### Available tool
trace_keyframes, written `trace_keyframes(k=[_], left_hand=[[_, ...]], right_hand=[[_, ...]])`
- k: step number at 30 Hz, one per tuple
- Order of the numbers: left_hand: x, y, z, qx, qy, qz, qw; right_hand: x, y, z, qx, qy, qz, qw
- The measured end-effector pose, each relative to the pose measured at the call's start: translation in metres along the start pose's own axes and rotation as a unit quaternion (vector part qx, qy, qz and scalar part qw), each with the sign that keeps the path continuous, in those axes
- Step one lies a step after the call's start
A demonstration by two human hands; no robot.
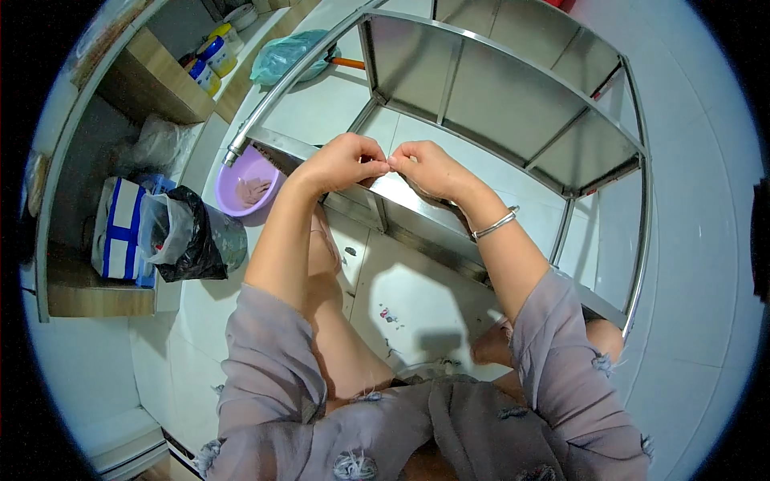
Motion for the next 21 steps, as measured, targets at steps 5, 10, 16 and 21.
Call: trace_keyframes(k=[5, 10, 16, 21], left_hand=[[0.009, -0.001, -0.004, -0.004, -0.083, 0.001, 0.997], [0.018, 0.000, 0.000, -0.064, -0.068, 0.043, 0.995], [0.014, 0.003, 0.010, -0.019, -0.076, 0.002, 0.997], [-0.001, 0.003, 0.015, -0.076, 0.009, 0.006, 0.997]], right_hand=[[0.001, -0.007, 0.005, 0.103, -0.007, -0.025, 0.994], [0.001, -0.006, 0.011, 0.164, 0.035, -0.085, 0.982], [0.002, 0.000, 0.007, 0.113, -0.026, -0.066, 0.991], [0.002, -0.010, 0.012, 0.140, -0.065, -0.060, 0.986]])
Point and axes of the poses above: each hand's wrist, its own x-axis towards the middle knuckle, its own z-axis out of the back of the hand, y = z × x, the point moved 1 cm from there along x, towards the middle knuckle, and after that the axes turned 9 degrees about x, right-handed, at the moved point
